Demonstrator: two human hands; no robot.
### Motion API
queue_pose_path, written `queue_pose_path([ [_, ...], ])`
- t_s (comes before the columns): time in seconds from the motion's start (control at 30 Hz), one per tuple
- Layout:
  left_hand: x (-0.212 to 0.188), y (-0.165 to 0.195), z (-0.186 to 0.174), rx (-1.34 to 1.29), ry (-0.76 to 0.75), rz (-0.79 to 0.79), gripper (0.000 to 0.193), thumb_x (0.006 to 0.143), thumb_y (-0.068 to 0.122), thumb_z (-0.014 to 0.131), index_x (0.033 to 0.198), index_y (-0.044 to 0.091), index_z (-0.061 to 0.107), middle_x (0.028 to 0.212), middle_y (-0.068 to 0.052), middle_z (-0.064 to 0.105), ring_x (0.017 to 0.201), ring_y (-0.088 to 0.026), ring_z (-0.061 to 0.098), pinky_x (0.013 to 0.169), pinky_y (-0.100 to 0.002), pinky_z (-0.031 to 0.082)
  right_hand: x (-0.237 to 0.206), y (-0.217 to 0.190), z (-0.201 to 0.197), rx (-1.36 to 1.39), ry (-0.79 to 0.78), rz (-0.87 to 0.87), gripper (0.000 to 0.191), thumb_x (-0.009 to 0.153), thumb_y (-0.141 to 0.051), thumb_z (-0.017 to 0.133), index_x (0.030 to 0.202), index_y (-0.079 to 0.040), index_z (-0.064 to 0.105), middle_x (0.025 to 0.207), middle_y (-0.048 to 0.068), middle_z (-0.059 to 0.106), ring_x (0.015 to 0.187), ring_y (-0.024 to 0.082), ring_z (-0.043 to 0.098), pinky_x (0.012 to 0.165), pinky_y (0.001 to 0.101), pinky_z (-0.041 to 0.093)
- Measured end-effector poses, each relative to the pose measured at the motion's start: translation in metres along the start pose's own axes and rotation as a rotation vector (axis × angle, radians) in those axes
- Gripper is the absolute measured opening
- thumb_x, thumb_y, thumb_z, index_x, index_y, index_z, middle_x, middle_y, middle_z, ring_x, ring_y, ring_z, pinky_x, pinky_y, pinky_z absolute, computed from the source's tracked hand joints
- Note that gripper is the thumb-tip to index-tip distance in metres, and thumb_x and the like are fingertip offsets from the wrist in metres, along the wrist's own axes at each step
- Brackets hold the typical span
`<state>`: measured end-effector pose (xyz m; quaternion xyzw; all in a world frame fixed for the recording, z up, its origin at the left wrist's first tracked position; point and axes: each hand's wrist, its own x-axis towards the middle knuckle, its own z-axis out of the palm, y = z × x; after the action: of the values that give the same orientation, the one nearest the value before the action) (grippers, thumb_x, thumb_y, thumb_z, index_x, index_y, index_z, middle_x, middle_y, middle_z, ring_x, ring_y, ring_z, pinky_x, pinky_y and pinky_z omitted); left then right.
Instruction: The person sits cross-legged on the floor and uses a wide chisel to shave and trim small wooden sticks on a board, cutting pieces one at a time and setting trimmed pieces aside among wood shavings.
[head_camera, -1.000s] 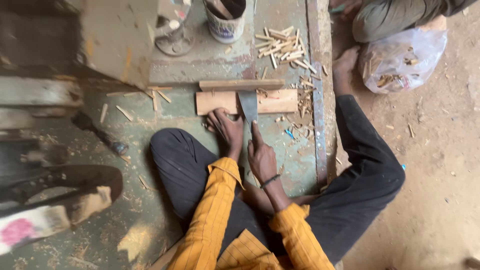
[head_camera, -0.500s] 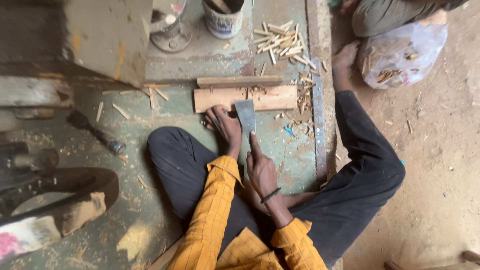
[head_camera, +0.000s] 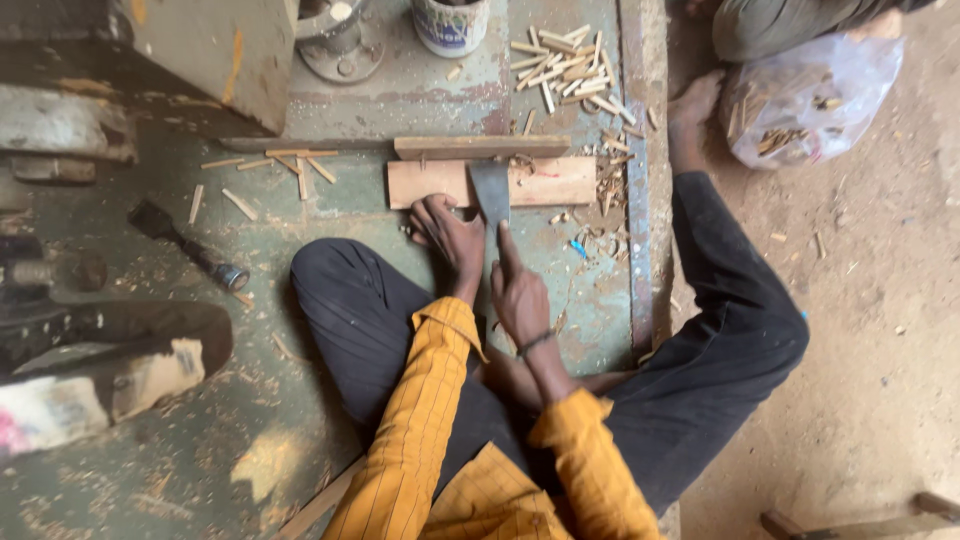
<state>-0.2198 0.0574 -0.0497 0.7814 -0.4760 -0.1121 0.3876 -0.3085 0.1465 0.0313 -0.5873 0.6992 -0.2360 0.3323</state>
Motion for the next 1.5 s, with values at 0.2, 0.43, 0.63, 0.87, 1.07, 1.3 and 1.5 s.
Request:
queue_pose_path([
  [0.2,-0.001,-0.001,0.002,0.003,0.023,0.014,0.059,0.058,0.027,0.09,0.098,0.013,0.05,0.106,-0.012,0.048,0.113,-0.038,0.047,0.091,-0.051,0.033,0.014,0.024,0.016,0.119,0.122,-0.211,0.064,0.102,-0.017,0.057,0.164,-0.017,0.038,0.096,0.033,0.066,0.082,0.048,0.067,0.068,0.0501,0.055],
  [0.43,0.0,0.012,-0.012,-0.046,0.005,0.18,0.054,0.074,0.037,0.091,0.109,0.012,0.058,0.107,-0.01,0.053,0.111,-0.034,0.05,0.091,-0.052,0.035,-0.052,0.057,-0.042,0.397,0.009,0.138,0.04,0.102,-0.025,0.064,0.131,-0.001,0.051,0.057,0.004,0.055,0.047,0.011,0.051,0.043,0.0303,0.041],
  [0.63,0.008,0.015,-0.004,-0.329,-0.095,0.413,0.03,0.091,0.013,0.077,0.121,0.011,0.074,0.117,-0.007,0.066,0.106,-0.026,0.063,0.092,-0.037,0.051,-0.103,0.063,-0.069,0.76,0.12,0.383,0.018,0.093,-0.021,0.071,0.095,-0.006,0.061,0.054,0.0,0.052,0.038,0.008,0.048,0.035,0.0259,0.036],
  [0.87,-0.003,0.012,-0.012,-0.936,-0.39,-0.016,0.02,0.103,0.012,0.07,0.117,-0.002,0.072,0.1,-0.007,0.071,0.09,-0.015,0.065,0.083,-0.029,0.053,-0.085,0.054,-0.085,0.654,0.206,0.216,0.018,0.097,-0.018,0.071,0.1,-0.002,0.064,0.077,0.005,0.07,0.055,0.009,0.061,0.045,0.0245,0.047],
  [1.07,-0.046,0.032,-0.072,-1.123,-0.788,-0.188,0.025,0.1,0.015,0.068,0.115,-0.003,0.071,0.105,-0.008,0.075,0.089,-0.013,0.071,0.084,-0.028,0.059,-0.051,0.042,-0.103,0.958,0.196,0.133,0.022,0.099,-0.015,0.062,0.116,-0.002,0.056,0.114,0.013,0.074,0.088,0.018,0.077,0.055,0.0257,0.056],
  [1.3,-0.071,0.047,-0.094,-1.103,-0.921,-0.061,0.025,0.103,0.015,0.069,0.122,-0.003,0.072,0.112,-0.01,0.073,0.101,-0.014,0.071,0.094,-0.029,0.058,-0.063,0.062,-0.092,1.108,0.176,0.125,0.023,0.1,-0.004,0.067,0.119,0.005,0.058,0.101,0.015,0.069,0.089,0.024,0.076,0.063,0.0288,0.058],
  [1.5,-0.103,0.059,-0.094,-1.25,-0.996,-0.277,0.035,0.096,0.008,0.073,0.128,-0.002,0.065,0.109,-0.008,0.071,0.103,-0.016,0.069,0.096,-0.033,0.057,-0.07,0.069,-0.076,1.022,0.216,0.114,0.031,0.093,0.004,0.071,0.12,0.004,0.054,0.099,0.013,0.072,0.084,0.02,0.072,0.07,0.029,0.06],
])
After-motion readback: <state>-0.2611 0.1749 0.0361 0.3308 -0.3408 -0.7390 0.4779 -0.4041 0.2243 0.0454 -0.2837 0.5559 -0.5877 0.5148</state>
